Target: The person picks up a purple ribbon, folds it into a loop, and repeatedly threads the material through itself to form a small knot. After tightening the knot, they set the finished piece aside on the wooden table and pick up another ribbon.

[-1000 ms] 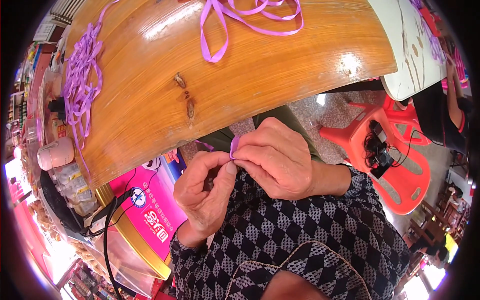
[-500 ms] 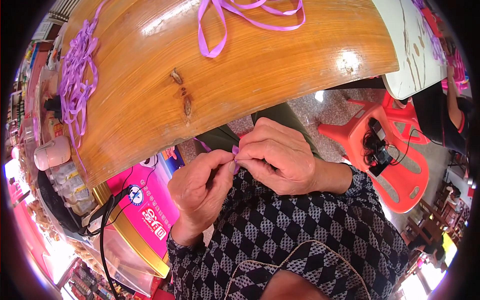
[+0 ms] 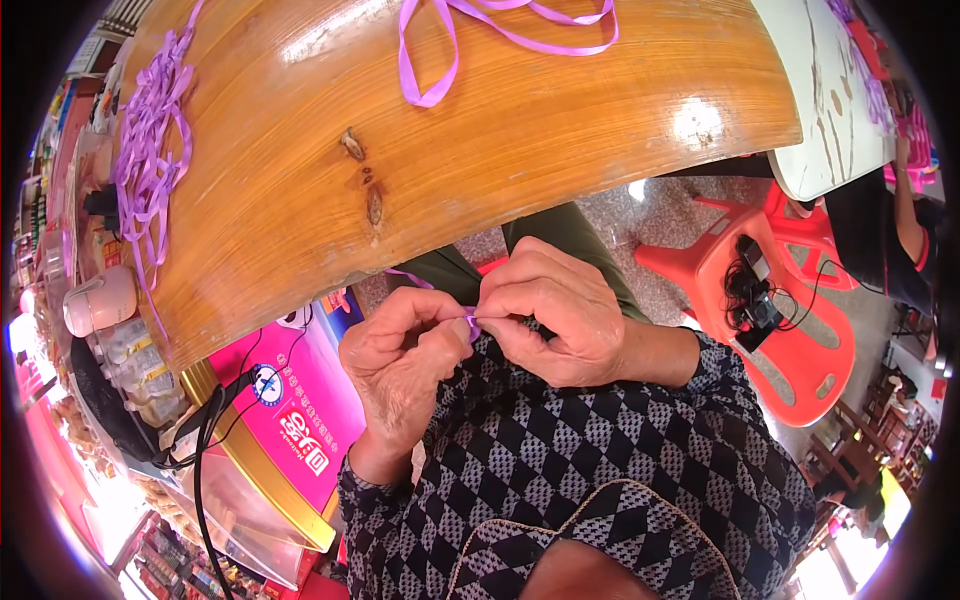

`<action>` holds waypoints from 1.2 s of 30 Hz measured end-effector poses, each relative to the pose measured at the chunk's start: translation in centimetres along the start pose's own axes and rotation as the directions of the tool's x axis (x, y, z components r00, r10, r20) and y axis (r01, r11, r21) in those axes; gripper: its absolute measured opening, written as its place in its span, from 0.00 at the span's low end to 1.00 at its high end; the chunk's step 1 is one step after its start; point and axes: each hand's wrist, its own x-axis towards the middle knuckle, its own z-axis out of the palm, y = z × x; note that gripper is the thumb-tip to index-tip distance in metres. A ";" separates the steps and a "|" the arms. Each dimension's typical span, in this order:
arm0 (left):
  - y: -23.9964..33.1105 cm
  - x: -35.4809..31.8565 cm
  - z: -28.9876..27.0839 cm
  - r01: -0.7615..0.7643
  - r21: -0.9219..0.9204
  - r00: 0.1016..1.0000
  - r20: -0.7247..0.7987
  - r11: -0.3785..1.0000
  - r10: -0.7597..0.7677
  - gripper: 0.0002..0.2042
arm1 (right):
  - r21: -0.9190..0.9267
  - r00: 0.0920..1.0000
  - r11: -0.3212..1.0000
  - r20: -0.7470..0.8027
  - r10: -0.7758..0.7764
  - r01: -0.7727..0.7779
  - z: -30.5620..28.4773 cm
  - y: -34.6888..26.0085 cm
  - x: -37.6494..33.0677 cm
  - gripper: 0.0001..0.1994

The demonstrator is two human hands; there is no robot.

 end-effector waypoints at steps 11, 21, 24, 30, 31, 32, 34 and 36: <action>0.2 -0.5 0.3 -0.066 0.179 0.996 -0.047 0.982 0.075 0.02 | -0.161 0.991 0.980 0.086 -0.102 0.115 -0.7 -0.3 0.7 0.14; -0.3 -0.4 0.7 -0.368 0.400 0.919 0.016 0.839 0.395 0.03 | -0.346 0.938 0.882 -0.022 -0.347 0.319 0.7 0.6 -0.7 0.11; -0.4 -0.6 0.9 -0.298 0.341 0.946 -0.019 0.891 0.323 0.02 | -0.408 0.903 0.822 0.015 -0.430 0.398 0.4 0.7 -1.0 0.09; -0.9 -0.4 1.1 -0.038 -0.111 0.998 -0.052 0.993 0.032 0.05 | -0.435 0.877 0.774 0.087 -0.472 0.459 -0.2 0.9 -1.4 0.10; -1.0 -0.5 1.0 -0.038 -0.110 0.998 -0.050 0.993 0.033 0.05 | -0.429 0.870 0.764 0.129 -0.476 0.481 -0.4 0.8 -1.4 0.10; -1.2 -0.7 0.8 -0.030 -0.160 0.999 -0.036 0.987 0.025 0.07 | -0.431 0.870 0.764 0.128 -0.475 0.480 -0.6 0.7 -1.4 0.10; -1.5 -0.9 0.5 -0.021 -0.208 1.000 -0.022 0.978 0.017 0.08 | -0.426 0.884 0.775 0.174 -0.435 0.466 -0.7 0.6 -1.4 0.13; -1.7 -1.0 0.5 -0.070 -0.236 0.997 0.016 0.969 0.076 0.08 | -0.433 0.880 0.769 0.165 -0.446 0.471 -0.6 0.6 -1.4 0.14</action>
